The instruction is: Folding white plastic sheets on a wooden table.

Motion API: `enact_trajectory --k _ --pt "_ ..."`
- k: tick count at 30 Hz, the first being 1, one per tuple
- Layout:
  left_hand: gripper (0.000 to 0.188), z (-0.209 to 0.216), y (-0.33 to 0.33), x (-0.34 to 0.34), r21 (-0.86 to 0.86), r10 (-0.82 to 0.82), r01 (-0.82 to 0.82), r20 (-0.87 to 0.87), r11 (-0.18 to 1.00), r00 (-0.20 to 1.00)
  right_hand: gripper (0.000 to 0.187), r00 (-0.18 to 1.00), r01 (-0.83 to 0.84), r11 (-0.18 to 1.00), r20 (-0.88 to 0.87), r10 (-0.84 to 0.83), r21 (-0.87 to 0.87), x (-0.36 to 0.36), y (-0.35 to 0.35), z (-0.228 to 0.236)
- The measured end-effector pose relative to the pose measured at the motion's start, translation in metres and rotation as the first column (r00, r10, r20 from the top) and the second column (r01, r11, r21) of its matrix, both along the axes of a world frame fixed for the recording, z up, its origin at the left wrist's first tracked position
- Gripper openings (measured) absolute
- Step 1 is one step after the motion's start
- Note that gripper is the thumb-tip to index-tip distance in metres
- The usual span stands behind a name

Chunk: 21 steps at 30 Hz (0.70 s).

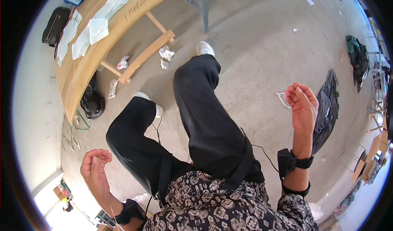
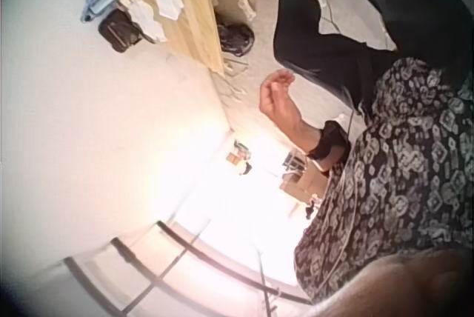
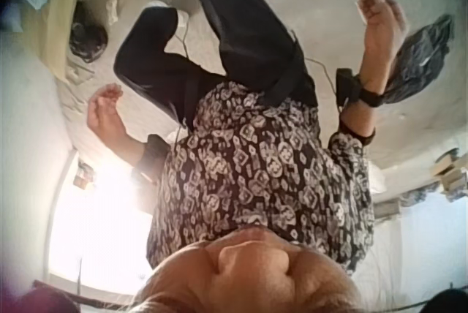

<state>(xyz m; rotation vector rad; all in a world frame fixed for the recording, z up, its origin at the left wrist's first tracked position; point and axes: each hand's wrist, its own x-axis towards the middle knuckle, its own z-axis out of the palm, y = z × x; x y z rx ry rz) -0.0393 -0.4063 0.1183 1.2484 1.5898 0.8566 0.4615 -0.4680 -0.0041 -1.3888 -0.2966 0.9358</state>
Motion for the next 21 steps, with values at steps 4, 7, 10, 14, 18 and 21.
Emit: enact_trajectory --k 4,7,10,14,18,21 --pt "0.023 0.001 0.008 0.017 -0.013 -0.042 0.042 -0.004 0.999 0.999 0.015 0.999 0.017 0.999 -0.037 -0.018 -0.035 0.004 -0.009 -0.007" --pt "0.023 0.002 0.013 0.029 -0.025 -0.059 0.058 -0.031 0.998 0.998 0.015 0.998 0.022 0.998 -0.054 -0.026 -0.059 0.006 -0.012 -0.013" --pt "0.024 0.006 0.025 0.038 -0.042 -0.097 0.095 -0.053 0.995 0.994 0.015 0.997 0.039 0.997 -0.062 -0.043 -0.067 0.008 -0.008 -0.013" --pt "0.023 0.005 0.035 0.049 -0.052 -0.123 0.121 -0.055 0.991 0.991 0.015 0.996 0.062 0.995 -0.06 -0.067 -0.079 0.01 -0.009 -0.018" --pt "0.022 0.005 0.041 0.061 -0.063 -0.141 0.137 -0.052 0.989 0.989 0.015 0.995 0.068 0.993 -0.064 -0.074 -0.096 0.013 -0.012 -0.024" --pt "0.018 0.0 0.045 0.072 -0.092 -0.164 0.15 -0.168 0.984 0.972 0.015 0.993 0.073 0.993 -0.085 -0.08 -0.089 0.014 -0.013 -0.027"
